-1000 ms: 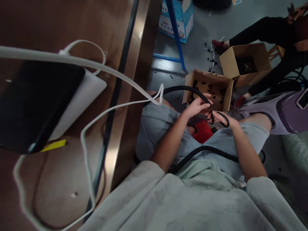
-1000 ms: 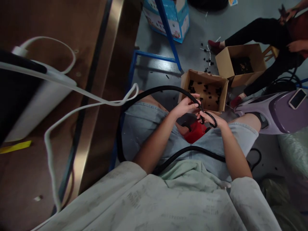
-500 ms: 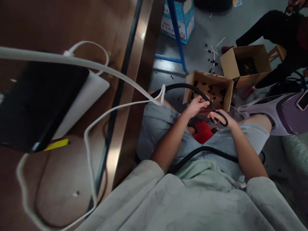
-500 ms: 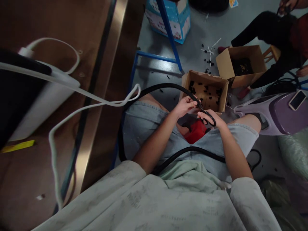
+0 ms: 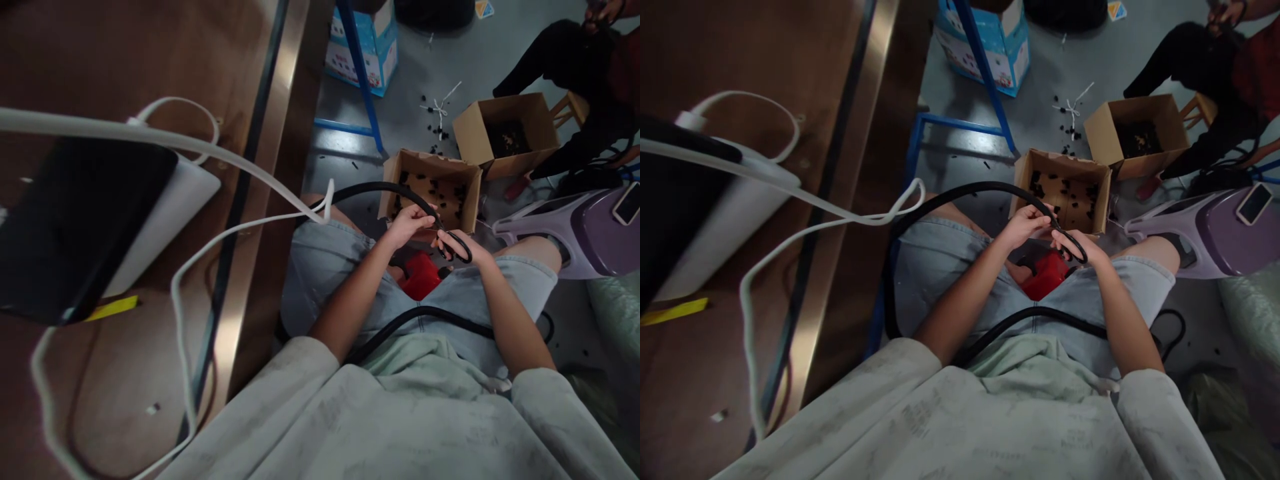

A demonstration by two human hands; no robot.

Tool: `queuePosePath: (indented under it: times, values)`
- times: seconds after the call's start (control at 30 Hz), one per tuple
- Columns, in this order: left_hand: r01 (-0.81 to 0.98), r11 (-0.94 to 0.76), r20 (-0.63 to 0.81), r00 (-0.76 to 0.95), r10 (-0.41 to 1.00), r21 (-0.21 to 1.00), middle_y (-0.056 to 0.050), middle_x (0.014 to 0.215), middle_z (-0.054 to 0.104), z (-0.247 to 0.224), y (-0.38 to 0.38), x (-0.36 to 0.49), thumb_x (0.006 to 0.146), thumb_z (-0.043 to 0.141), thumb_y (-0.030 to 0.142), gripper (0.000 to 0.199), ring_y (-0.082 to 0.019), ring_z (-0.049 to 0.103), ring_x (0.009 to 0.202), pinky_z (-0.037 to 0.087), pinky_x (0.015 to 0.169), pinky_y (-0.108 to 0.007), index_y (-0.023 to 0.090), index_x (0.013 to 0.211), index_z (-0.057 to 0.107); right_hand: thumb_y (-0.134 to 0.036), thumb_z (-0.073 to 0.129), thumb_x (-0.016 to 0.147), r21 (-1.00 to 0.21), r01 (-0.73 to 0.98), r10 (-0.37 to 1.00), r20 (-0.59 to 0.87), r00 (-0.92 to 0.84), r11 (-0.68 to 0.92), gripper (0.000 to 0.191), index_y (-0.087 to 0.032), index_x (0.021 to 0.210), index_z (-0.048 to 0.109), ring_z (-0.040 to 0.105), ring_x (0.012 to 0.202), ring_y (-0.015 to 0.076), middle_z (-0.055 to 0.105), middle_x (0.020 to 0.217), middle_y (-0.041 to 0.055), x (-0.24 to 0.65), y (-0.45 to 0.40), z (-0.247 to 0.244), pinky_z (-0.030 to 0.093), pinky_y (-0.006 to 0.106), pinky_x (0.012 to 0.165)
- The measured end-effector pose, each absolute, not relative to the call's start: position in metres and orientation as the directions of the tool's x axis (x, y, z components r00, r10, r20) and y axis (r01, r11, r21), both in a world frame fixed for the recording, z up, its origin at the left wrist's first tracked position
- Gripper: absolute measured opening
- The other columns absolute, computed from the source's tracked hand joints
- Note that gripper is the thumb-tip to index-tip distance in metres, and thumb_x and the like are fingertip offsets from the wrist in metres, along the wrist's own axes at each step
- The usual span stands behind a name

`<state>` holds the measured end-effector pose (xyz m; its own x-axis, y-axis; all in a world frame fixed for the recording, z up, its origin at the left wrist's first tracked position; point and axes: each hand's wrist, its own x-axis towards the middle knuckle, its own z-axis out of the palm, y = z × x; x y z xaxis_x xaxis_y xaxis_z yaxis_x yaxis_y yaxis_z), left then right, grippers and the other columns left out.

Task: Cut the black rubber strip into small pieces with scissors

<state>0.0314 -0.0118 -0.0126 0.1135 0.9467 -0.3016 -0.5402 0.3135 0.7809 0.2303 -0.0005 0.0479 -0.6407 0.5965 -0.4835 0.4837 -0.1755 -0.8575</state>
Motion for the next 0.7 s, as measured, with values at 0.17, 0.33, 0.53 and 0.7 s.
queuePosePath:
  times: [0.17,0.33,0.53,0.7]
  values:
    - [-0.517,0.370,-0.335,0.164,0.928,0.772,-0.007,0.097,0.078,-0.014,-0.014,0.032,0.058,0.099,0.029,0.049,-0.016,0.071,0.087,0.054,0.085,-0.028,0.016,0.100,0.077,-0.086,0.042,0.091,-0.839,0.526,0.569,-0.504,-0.650,-0.142,0.071,-0.019,0.085,0.064,0.055,0.054,0.0152,0.059,0.062,0.0008,0.235,-0.001,0.046,0.044,0.027,0.054]
    - [-0.550,0.429,-0.363,0.231,0.903,0.717,-0.008,0.101,0.078,-0.016,-0.016,0.031,0.056,0.100,0.035,0.054,-0.018,0.073,0.088,0.056,0.086,-0.032,0.016,0.102,0.077,-0.082,0.048,0.090,-0.805,0.581,0.582,-0.530,-0.617,-0.117,0.067,-0.018,0.095,0.067,0.054,0.053,0.0148,0.059,0.063,0.0000,0.238,0.001,0.040,0.040,0.025,0.049]
    - [-0.559,0.382,-0.366,0.146,0.919,0.736,-0.004,0.093,0.077,-0.024,-0.012,0.031,0.057,0.100,0.040,0.054,-0.012,0.070,0.084,0.054,0.087,-0.028,0.015,0.098,0.076,-0.079,0.061,0.084,-0.792,0.605,0.618,-0.516,-0.593,-0.081,0.063,-0.018,0.070,0.059,0.047,0.046,0.0114,0.052,0.049,-0.0026,0.238,0.009,0.040,0.033,0.024,0.048]
    - [-0.603,0.337,-0.330,0.126,0.935,0.723,-0.003,0.097,0.076,-0.025,-0.012,0.031,0.063,0.098,0.039,0.052,-0.013,0.070,0.090,0.052,0.089,-0.028,0.018,0.104,0.076,-0.079,0.061,0.084,-0.797,0.596,0.642,-0.507,-0.575,-0.096,0.064,-0.016,0.073,0.063,0.047,0.046,0.0116,0.052,0.050,-0.0021,0.234,0.009,0.036,0.033,0.024,0.048]
